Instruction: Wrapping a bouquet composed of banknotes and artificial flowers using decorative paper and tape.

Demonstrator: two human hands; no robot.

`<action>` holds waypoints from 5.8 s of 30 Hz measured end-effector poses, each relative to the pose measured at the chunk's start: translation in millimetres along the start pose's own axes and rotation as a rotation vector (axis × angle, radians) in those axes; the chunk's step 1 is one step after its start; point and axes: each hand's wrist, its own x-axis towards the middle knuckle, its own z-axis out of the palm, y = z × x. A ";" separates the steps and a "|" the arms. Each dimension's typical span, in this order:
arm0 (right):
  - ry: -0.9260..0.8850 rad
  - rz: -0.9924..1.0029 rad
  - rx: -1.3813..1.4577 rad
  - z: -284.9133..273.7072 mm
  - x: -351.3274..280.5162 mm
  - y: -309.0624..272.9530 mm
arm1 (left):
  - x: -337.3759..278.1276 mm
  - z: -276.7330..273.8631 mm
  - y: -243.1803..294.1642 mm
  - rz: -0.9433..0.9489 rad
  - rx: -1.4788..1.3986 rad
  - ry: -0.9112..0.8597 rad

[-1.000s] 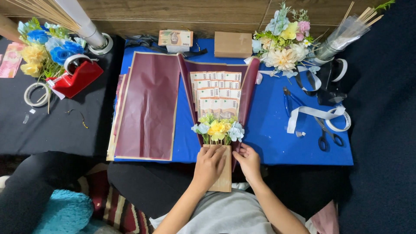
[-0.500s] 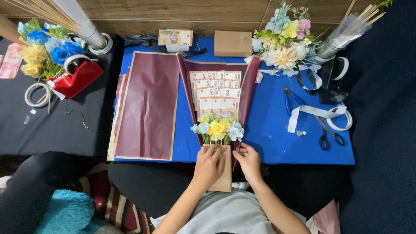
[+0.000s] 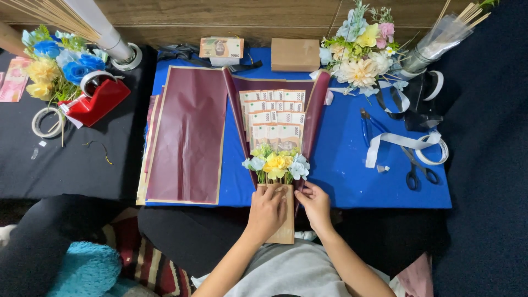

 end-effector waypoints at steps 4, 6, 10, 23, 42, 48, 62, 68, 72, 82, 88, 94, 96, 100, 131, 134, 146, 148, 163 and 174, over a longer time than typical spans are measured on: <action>-0.008 0.030 0.049 5.2 3.1 6.2 | -1.9 13.7 -4.7 0.074 -0.037 0.004; -0.010 0.039 0.055 6.3 -0.8 -1.9 | -1.4 17.0 -5.4 0.095 -0.048 0.002; -0.050 0.090 0.128 4.6 -2.1 -9.2 | 1.2 17.7 -0.1 0.069 0.019 -0.038; -0.066 0.110 0.093 2.1 5.3 -8.0 | 4.1 38.6 5.1 -0.014 0.263 -0.093; -0.090 0.093 0.082 0.9 -3.5 -22.5 | -1.2 43.3 0.5 -0.004 0.249 -0.047; -0.087 0.074 0.091 1.7 -3.0 -20.9 | 1.7 37.1 0.8 0.012 0.212 -0.048; -0.085 0.062 0.090 1.8 -4.3 -23.2 | 5.0 36.2 1.5 0.018 0.217 -0.043; -0.089 0.058 0.089 0.9 2.8 -11.0 | 7.0 39.2 3.4 -0.007 0.259 -0.037; -0.087 0.064 0.085 1.9 0.0 -17.0 | 6.4 36.8 2.7 -0.007 0.257 -0.072; -0.095 0.072 0.096 3.6 -0.1 -20.4 | 6.2 35.4 0.9 -0.011 0.222 -0.095; -0.101 0.056 0.027 2.2 1.2 -20.0 | 6.9 37.4 -0.9 -0.005 0.229 -0.065; -0.117 0.047 0.010 -0.3 4.8 -17.0 | 5.0 36.2 -0.8 0.003 0.239 -0.059; -0.118 0.044 0.007 -0.8 5.7 -17.1 | 5.6 33.7 0.3 0.007 0.230 -0.058; -0.114 0.076 0.081 -1.6 11.6 -13.2 | 9.0 27.9 4.1 0.006 0.210 -0.055; -0.204 0.213 0.584 39.3 170.4 -107.4 | 18.4 8.6 12.6 -0.027 0.050 -0.128; -0.177 0.215 0.539 42.8 203.1 -110.2 | 17.1 10.3 11.6 -0.024 0.044 -0.134; -0.199 -0.004 0.697 14.9 297.6 -130.8 | 18.4 7.3 12.3 -0.023 0.059 -0.152; -0.149 0.000 0.593 6.5 288.0 -134.3 | 18.2 7.7 11.7 -0.022 0.057 -0.153; 0.527 -0.713 -0.509 -191.4 222.6 -74.4 | 11.2 20.0 0.0 -0.052 -0.016 -0.207; 0.404 -0.277 -0.727 -310.7 293.1 -103.6 | 12.7 19.1 2.4 -0.095 -0.016 -0.210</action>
